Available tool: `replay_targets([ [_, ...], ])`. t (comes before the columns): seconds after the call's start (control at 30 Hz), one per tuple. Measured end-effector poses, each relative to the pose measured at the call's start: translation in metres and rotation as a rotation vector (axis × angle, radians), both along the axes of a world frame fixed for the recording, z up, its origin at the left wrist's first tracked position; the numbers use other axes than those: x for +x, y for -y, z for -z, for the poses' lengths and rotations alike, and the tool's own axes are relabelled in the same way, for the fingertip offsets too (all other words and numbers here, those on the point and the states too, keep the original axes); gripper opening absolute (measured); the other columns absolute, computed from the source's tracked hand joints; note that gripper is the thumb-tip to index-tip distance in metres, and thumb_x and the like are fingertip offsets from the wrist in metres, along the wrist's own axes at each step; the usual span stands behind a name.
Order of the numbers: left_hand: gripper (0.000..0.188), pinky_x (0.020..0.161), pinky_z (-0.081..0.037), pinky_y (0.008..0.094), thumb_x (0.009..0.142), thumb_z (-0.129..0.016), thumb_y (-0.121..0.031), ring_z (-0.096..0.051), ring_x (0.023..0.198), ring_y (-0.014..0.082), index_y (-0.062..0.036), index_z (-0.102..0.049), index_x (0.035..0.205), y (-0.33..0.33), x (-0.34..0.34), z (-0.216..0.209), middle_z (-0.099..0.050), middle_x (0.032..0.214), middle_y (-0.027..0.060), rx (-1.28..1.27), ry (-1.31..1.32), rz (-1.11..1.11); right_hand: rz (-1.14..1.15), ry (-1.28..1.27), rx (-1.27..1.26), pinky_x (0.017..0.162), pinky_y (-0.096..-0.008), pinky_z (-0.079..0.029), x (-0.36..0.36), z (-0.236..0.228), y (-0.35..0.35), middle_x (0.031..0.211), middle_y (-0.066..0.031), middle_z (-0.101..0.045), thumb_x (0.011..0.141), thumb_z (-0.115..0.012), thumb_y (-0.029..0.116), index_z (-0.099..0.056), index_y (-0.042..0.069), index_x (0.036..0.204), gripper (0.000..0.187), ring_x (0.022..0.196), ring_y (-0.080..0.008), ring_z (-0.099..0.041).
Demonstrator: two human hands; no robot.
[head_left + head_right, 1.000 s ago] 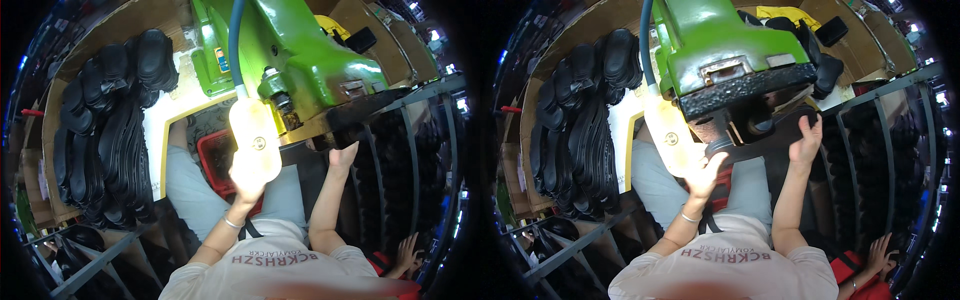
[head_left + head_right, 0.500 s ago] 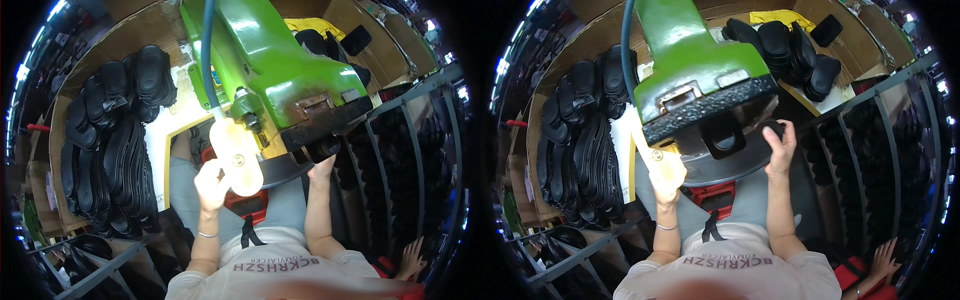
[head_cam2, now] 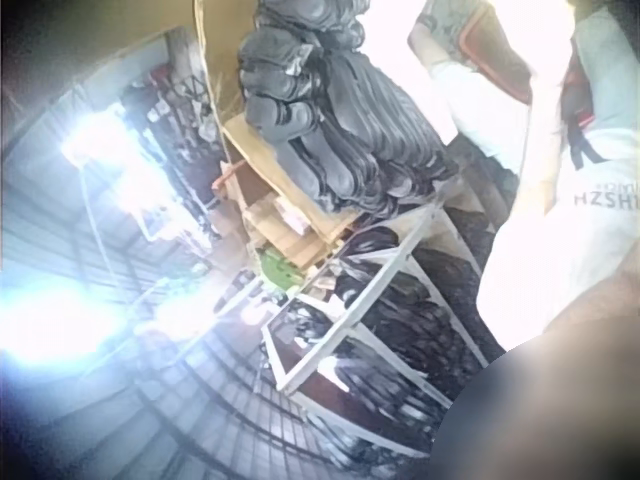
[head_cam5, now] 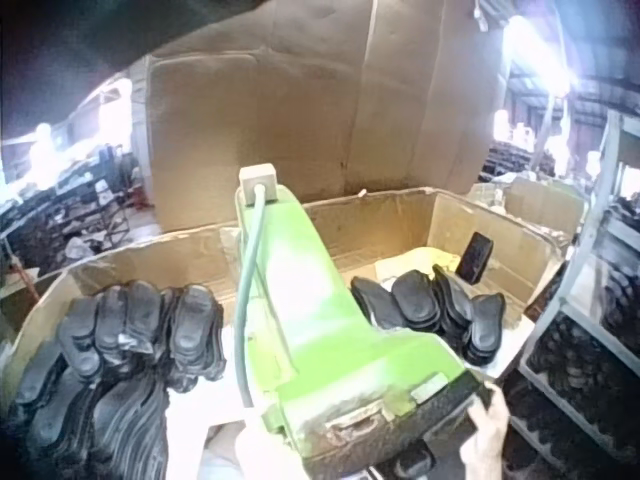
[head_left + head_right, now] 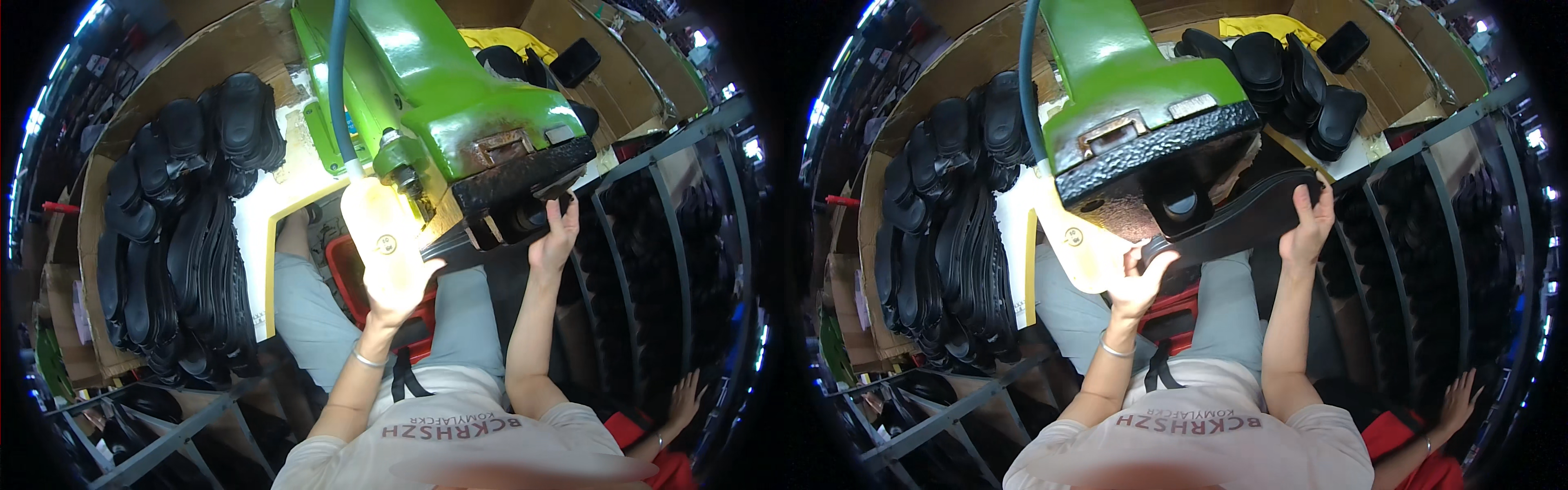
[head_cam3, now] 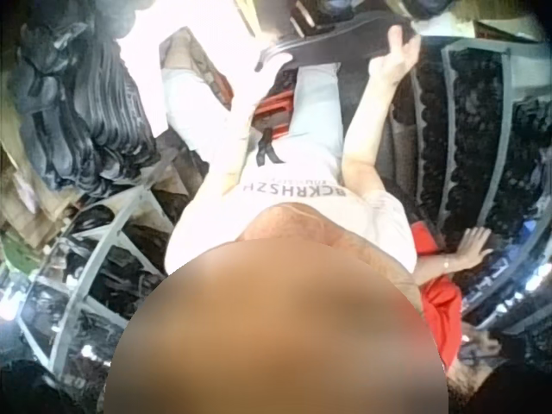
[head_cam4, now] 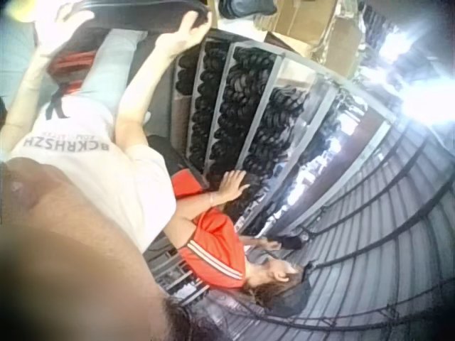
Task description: Processing or inspecting shoe sole components using a specialized manufacturing machine.
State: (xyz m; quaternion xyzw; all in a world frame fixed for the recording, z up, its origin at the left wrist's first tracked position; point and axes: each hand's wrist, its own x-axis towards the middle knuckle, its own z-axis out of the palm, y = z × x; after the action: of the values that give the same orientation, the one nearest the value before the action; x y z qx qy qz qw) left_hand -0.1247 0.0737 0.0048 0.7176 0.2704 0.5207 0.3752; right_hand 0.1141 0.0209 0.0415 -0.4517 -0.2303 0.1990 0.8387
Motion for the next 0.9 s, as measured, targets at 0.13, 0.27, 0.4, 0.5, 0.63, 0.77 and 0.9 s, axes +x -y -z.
replay_targets([
  [0.13,0.046,0.067,-0.051,0.026,0.065,-0.082,0.001,-0.059,0.075,0.0146,0.0022,-0.056,0.102,0.002,0.013,-0.004,-0.061,0.086,0.007,0.066,-0.06,-0.226,-0.031,0.033,0.01,0.082,-0.0262,-0.048,0.01,-0.009,-0.012,0.101,-0.0069,-0.061,0.085,-0.059,-0.001,-0.053,0.0,0.114,0.03,0.091,-0.0146,-0.059],
  [0.27,0.044,0.079,-0.049,0.0275,0.073,-0.068,0.002,-0.059,0.09,0.018,0.0083,-0.052,0.113,-0.007,-0.022,-0.01,-0.058,0.102,0.0103,-0.176,0.099,-0.09,-0.142,-0.125,0.033,0.081,-0.0253,-0.048,-0.02,-0.001,-0.02,0.102,-0.0061,-0.059,0.084,-0.059,-0.002,-0.053,0.001,0.113,0.029,0.09,-0.0133,-0.058],
  [0.4,0.021,0.067,-0.045,0.0248,0.073,-0.067,0.004,-0.054,0.075,0.0149,0.0042,-0.058,0.092,-0.025,-0.068,-0.019,-0.054,0.086,0.0076,-0.511,0.19,0.076,-0.054,-0.098,-0.065,0.079,-0.0225,-0.044,-0.071,0.014,-0.016,0.1,-0.0046,-0.056,0.084,-0.061,0.001,-0.05,0.001,0.112,0.029,0.087,-0.0097,-0.053],
  [0.5,0.022,0.067,-0.045,0.0232,0.071,-0.068,0.005,-0.055,0.075,0.0144,0.0036,-0.059,0.09,-0.029,-0.083,-0.025,-0.055,0.085,0.0071,-0.392,0.093,0.084,-0.115,-0.058,-0.002,0.079,-0.0218,-0.042,-0.083,0.022,-0.011,0.098,-0.0039,-0.055,0.083,-0.06,-0.002,-0.047,0.001,0.113,0.033,0.083,-0.009,-0.051],
  [0.63,0.023,0.066,-0.048,0.0273,0.069,-0.066,0.004,-0.059,0.075,0.0179,0.0025,-0.059,0.091,-0.016,-0.064,-0.021,-0.058,0.084,0.0105,-0.043,-0.15,-0.024,-0.15,-0.062,0.054,0.083,-0.0245,-0.043,-0.05,0.024,-0.003,0.098,-0.0049,-0.056,0.083,-0.057,-0.006,-0.045,0.004,0.116,0.036,0.088,-0.0112,-0.053],
  [0.77,0.037,0.076,-0.051,0.0323,0.071,-0.074,-0.001,-0.061,0.085,0.022,0.0049,-0.057,0.103,0.0,-0.012,-0.016,-0.063,0.095,0.0142,-0.159,0.147,0.018,-0.113,0.04,0.129,0.086,-0.0277,-0.044,-0.002,0.011,-0.003,0.1,-0.005,-0.057,0.086,-0.058,-0.002,-0.046,0.007,0.116,0.033,0.091,-0.0137,-0.055],
  [0.9,0.054,0.078,-0.051,0.0319,0.063,-0.081,0.002,-0.061,0.087,0.0196,0.0047,-0.054,0.11,0.004,0.02,-0.021,-0.063,0.1,0.0117,-0.187,0.194,-0.106,-0.058,0.094,0.141,0.087,-0.0275,-0.044,0.022,-0.005,-0.007,0.101,-0.0048,-0.058,0.086,-0.058,-0.003,-0.048,0.006,0.114,0.03,0.093,-0.0145,-0.055],
])
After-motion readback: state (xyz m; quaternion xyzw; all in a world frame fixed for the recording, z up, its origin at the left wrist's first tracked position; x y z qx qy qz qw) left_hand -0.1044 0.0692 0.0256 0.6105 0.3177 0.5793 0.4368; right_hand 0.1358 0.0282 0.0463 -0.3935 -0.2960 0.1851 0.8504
